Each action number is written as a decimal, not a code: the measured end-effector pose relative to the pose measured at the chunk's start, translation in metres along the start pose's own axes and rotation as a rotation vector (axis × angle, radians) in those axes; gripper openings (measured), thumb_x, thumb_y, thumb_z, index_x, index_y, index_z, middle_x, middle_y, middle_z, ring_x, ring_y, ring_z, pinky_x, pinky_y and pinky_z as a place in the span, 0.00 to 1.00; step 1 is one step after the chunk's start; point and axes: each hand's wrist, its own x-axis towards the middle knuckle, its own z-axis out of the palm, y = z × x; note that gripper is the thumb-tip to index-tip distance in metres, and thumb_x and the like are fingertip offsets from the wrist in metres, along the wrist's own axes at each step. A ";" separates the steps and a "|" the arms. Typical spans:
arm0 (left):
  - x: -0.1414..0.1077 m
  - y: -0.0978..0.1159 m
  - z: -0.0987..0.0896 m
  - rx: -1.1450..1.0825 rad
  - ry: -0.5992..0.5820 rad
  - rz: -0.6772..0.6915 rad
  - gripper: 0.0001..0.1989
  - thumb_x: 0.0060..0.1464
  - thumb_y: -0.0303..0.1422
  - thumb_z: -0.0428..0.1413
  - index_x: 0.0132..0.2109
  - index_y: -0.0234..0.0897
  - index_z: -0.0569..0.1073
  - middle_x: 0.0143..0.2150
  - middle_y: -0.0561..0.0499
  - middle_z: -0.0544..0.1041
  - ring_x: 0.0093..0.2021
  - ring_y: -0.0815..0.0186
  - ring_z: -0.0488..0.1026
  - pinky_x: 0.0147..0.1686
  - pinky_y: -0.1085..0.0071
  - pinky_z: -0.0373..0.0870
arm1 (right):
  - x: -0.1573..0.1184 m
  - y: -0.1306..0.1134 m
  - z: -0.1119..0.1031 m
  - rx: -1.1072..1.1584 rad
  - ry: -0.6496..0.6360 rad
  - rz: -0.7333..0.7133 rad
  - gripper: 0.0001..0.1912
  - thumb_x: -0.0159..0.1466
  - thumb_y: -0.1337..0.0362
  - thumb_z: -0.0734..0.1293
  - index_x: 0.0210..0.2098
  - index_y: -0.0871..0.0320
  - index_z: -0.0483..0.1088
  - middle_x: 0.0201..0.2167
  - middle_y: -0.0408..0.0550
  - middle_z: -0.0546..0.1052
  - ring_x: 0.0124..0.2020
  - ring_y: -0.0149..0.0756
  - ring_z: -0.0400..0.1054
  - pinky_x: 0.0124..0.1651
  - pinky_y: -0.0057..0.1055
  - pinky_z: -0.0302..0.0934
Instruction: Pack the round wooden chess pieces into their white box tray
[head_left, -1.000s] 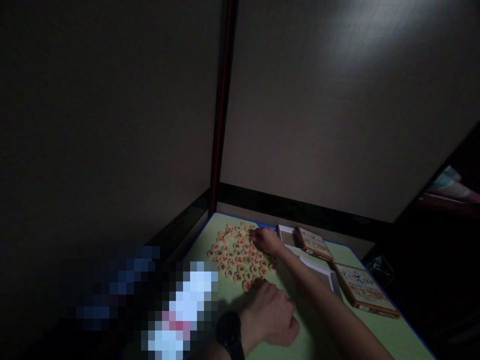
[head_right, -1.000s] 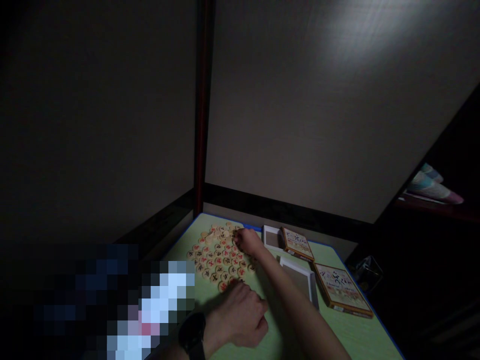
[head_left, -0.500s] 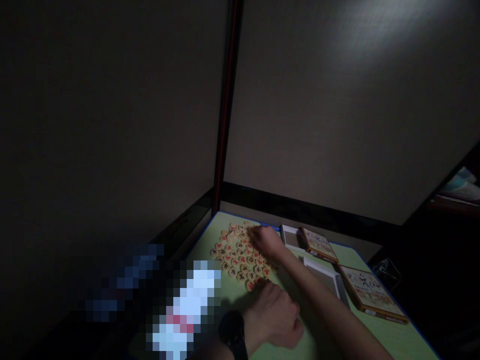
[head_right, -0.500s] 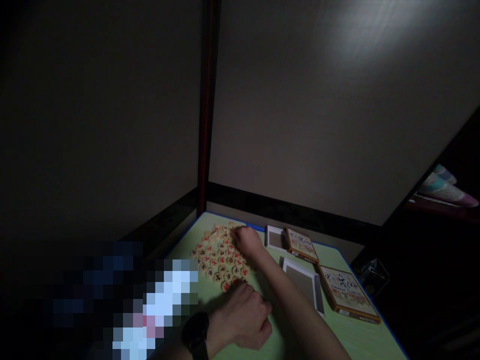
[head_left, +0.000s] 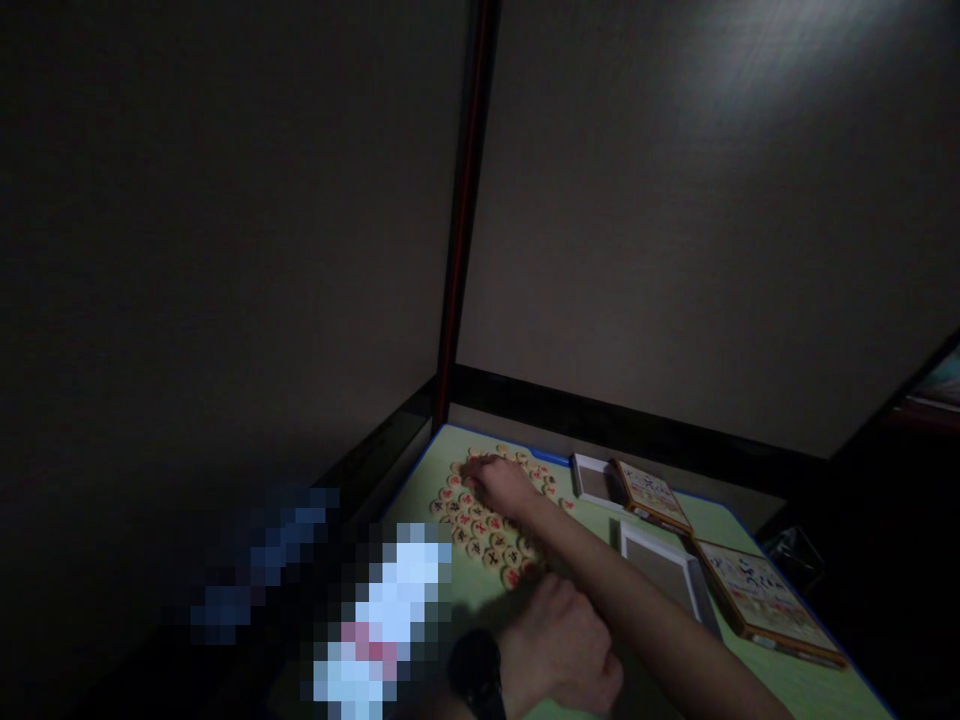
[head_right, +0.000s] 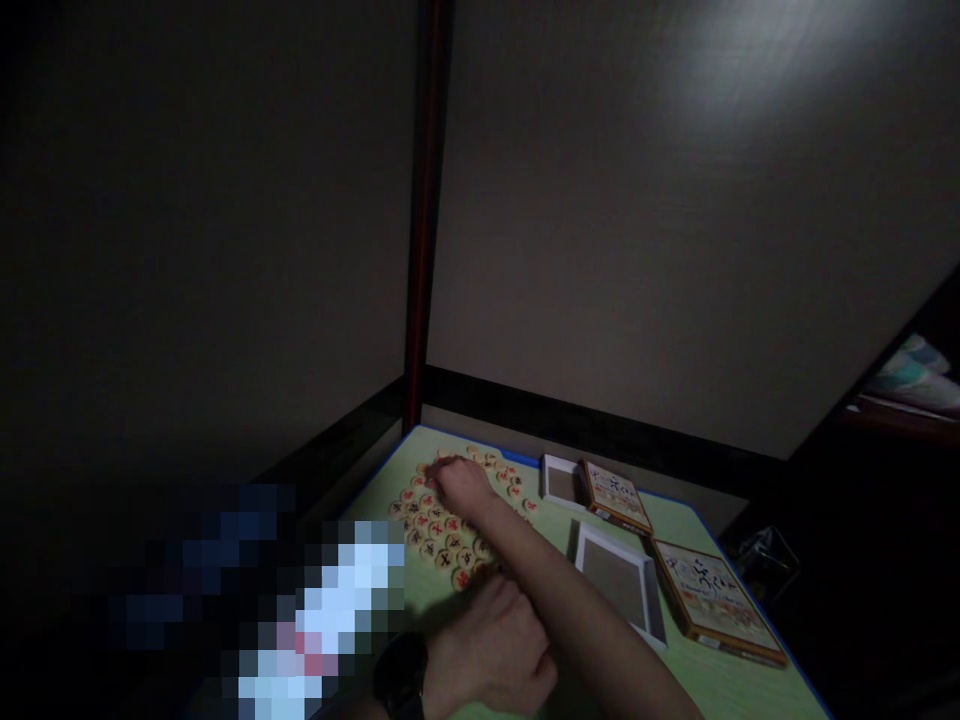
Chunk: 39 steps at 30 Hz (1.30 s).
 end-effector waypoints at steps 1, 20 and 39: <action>0.001 0.001 0.000 0.023 -0.030 -0.009 0.19 0.57 0.38 0.48 0.39 0.27 0.79 0.36 0.35 0.80 0.40 0.49 0.75 0.46 0.52 0.70 | 0.000 0.003 -0.001 0.020 0.017 0.002 0.13 0.68 0.65 0.59 0.45 0.55 0.75 0.46 0.53 0.79 0.48 0.40 0.71 0.49 0.31 0.60; 0.002 0.000 -0.002 0.043 -0.026 -0.008 0.20 0.56 0.39 0.49 0.37 0.27 0.80 0.33 0.37 0.80 0.37 0.50 0.76 0.41 0.56 0.69 | 0.021 0.007 0.013 0.206 0.015 0.013 0.11 0.61 0.70 0.66 0.37 0.55 0.80 0.37 0.45 0.83 0.41 0.34 0.75 0.43 0.24 0.61; 0.000 0.002 -0.006 0.052 -0.032 -0.018 0.21 0.56 0.39 0.48 0.37 0.28 0.80 0.34 0.36 0.80 0.38 0.50 0.76 0.41 0.56 0.68 | -0.002 0.002 0.004 -0.119 -0.090 -0.108 0.13 0.66 0.68 0.59 0.44 0.60 0.75 0.46 0.60 0.78 0.50 0.45 0.70 0.54 0.35 0.59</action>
